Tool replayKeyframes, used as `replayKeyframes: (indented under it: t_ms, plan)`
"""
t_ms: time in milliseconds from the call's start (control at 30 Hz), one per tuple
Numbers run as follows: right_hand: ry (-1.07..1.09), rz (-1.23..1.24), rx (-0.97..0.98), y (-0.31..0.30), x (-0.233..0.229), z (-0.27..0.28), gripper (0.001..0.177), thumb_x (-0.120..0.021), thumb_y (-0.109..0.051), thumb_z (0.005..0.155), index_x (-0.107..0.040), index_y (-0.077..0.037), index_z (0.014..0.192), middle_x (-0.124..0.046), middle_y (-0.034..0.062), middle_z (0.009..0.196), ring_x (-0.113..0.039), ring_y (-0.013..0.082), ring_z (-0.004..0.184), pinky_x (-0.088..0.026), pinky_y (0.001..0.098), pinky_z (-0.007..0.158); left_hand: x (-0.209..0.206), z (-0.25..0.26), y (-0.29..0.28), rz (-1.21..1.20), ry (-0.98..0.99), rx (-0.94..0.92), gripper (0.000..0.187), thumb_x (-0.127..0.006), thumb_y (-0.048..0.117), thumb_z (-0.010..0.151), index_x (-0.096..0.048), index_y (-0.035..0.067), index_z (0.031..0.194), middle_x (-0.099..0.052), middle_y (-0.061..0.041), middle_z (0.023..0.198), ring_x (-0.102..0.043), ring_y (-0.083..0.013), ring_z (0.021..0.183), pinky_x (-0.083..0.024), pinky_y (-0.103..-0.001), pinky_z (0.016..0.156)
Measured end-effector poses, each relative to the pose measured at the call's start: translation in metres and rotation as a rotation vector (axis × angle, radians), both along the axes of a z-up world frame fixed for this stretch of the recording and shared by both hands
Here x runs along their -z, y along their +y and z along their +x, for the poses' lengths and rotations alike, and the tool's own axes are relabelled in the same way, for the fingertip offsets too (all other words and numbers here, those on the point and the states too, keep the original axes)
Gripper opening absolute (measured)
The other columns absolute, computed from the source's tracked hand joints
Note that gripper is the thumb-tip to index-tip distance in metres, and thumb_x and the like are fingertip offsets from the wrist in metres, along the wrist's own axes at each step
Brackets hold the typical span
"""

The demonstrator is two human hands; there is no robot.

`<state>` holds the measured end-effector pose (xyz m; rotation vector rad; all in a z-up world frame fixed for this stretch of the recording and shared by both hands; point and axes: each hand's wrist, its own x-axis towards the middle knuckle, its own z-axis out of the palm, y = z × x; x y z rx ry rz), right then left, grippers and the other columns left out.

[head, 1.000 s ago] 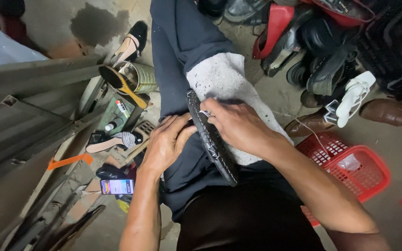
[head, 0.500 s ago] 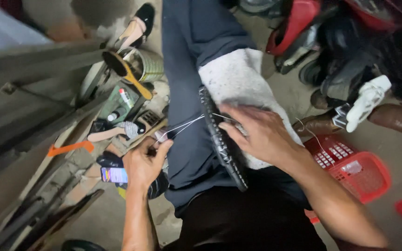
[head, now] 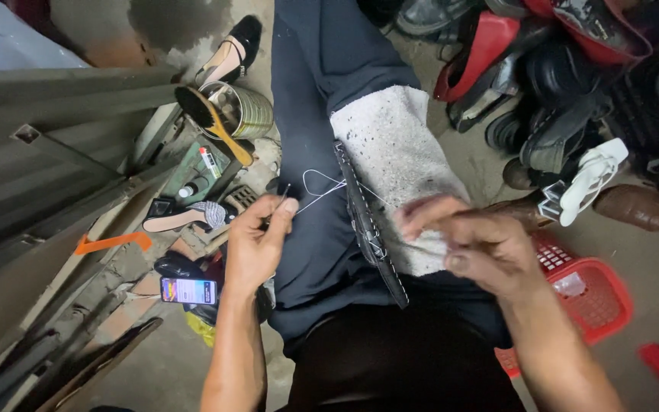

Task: The person sits on the floor and sews a black slip-on shoe using a needle and white thread. They repeatedly pull the thread through the shoe's sole and upper, tightening the stitches. A smartphone is visible on the floor nearby.

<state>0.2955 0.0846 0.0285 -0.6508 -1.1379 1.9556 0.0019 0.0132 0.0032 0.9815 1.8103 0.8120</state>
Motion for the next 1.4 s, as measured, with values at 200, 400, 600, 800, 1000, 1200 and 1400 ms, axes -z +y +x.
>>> replayKeyframes:
  t_ms: [200,400,600,800,1000,1200,1400]
  plan:
    - [-0.937,0.508,0.005,-0.009,-0.013,-0.059,0.064,-0.086,-0.028,0.077,-0.064,-0.009,0.133,-0.065,0.0132,0.131,-0.072,0.0287,0.076,-0.058,0.0435,0.063,-0.027,0.016,0.03,-0.245,0.119,0.373,0.033,-0.06,0.014,0.094,-0.073,0.018,0.125,-0.078,-0.02,0.1,-0.071,-0.0485,0.098,-0.055,-0.058,0.083]
    - [-1.152,0.331,-0.259,-0.005,0.001,-0.066,0.064,-0.049,-0.05,0.1,-0.059,0.002,0.136,-0.07,0.0273,0.115,-0.075,0.0402,0.09,-0.059,0.0556,0.08,0.007,0.001,-0.008,-0.062,0.001,0.167,0.026,-0.066,0.02,0.101,-0.076,0.011,0.08,-0.066,-0.012,0.055,-0.062,-0.023,0.05,-0.051,-0.035,0.05]
    - [-1.11,0.519,-0.064,-0.026,0.034,-0.063,0.043,-0.057,-0.036,0.1,-0.069,0.0,0.122,-0.076,0.0211,0.085,-0.075,0.0364,0.073,-0.058,0.0478,0.069,-0.008,0.056,-0.048,0.249,0.483,0.353,0.023,-0.068,0.03,0.096,-0.074,0.023,0.075,-0.068,-0.001,0.064,-0.069,-0.022,0.056,-0.052,-0.029,0.049]
    - [-1.152,0.526,-0.074,-0.033,0.032,-0.061,0.043,-0.061,-0.033,0.098,-0.068,0.001,0.123,-0.075,0.023,0.081,-0.075,0.0381,0.072,-0.057,0.0506,0.066,-0.026,0.049,-0.036,0.159,0.428,0.289,0.029,-0.066,0.038,0.097,-0.076,0.018,0.078,-0.071,-0.007,0.068,-0.071,-0.0327,0.063,-0.055,-0.042,0.05]
    - [-1.182,0.485,0.018,-0.041,0.038,-0.057,0.046,-0.064,-0.04,0.095,-0.07,-0.006,0.124,-0.069,0.0156,0.064,-0.073,0.0384,0.07,-0.056,0.0515,0.066,-0.007,0.037,-0.007,0.111,0.644,0.24,0.039,-0.064,0.032,0.101,-0.069,0.012,0.068,-0.064,-0.01,0.059,-0.066,-0.0364,0.054,-0.051,-0.042,0.049]
    - [-1.167,0.392,0.058,-0.041,0.046,-0.042,0.045,-0.064,-0.041,0.095,-0.072,-0.006,0.121,-0.066,0.017,0.057,-0.071,0.0406,0.067,-0.054,0.054,0.063,0.021,0.067,0.001,0.067,0.677,0.319,0.027,-0.069,0.027,0.09,-0.076,0.013,0.113,-0.07,-0.01,0.086,-0.072,-0.0387,0.074,-0.058,-0.053,0.061]
    - [-1.186,0.34,0.008,-0.033,0.033,-0.049,0.048,-0.063,-0.044,0.094,-0.071,-0.008,0.125,-0.071,0.0169,0.065,-0.074,0.039,0.074,-0.055,0.0559,0.067,0.038,0.071,0.003,0.149,0.673,0.319,0.029,-0.068,0.021,0.091,-0.075,0.013,0.118,-0.067,-0.009,0.086,-0.07,-0.0397,0.071,-0.057,-0.054,0.056]
